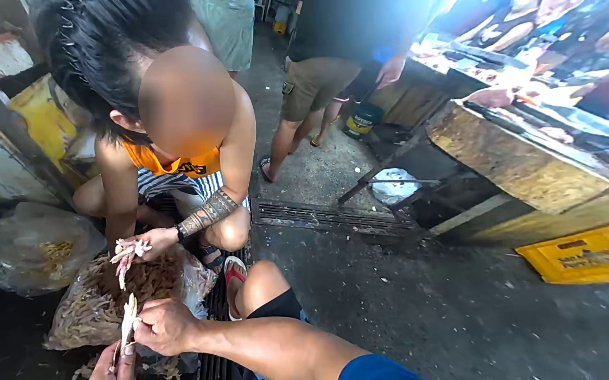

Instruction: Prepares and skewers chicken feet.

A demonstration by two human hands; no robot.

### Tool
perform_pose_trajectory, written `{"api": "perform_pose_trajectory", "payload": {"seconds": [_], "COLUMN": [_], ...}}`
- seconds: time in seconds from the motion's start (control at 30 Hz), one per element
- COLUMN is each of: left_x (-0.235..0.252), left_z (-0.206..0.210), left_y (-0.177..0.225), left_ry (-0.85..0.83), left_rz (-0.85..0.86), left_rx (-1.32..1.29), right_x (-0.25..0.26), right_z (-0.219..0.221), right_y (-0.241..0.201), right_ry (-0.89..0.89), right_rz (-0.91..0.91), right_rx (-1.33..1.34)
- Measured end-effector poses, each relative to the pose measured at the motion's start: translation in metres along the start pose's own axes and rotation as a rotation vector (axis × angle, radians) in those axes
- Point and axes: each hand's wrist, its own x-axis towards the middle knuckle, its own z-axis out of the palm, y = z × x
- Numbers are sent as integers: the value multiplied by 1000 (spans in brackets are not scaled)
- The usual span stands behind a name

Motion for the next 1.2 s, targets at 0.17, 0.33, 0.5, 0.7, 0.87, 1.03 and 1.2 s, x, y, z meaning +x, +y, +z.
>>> {"api": "perform_pose_trajectory", "payload": {"seconds": [0.17,0.33,0.5,0.7,0.87,1.03,1.2], "left_x": [-5,-6,0,-2,-6,-4,-4], "left_z": [4,3,-5,-13,1,1,-1], "left_y": [-11,-11,-14,-10,-8,-11,-11], "left_ry": [-31,-47,-123,-202,-146,-151,-153], "left_rz": [35,1,-55,-69,-79,-81,-119], "left_rx": [-69,-197,-49,48,34,-71,-271], "right_x": [-7,-5,-1,-3,-1,2,6], "right_z": [0,-5,-7,-6,-3,-7,-9], "right_y": [-10,-11,-13,-24,-22,-18,-19], "right_ry": [-15,-71,-142,-127,-116,-136,-159], "right_rz": [87,102,296,305,282,320,333], "right_rx": [-98,-105,-3,-81,-101,-182,-228]}}
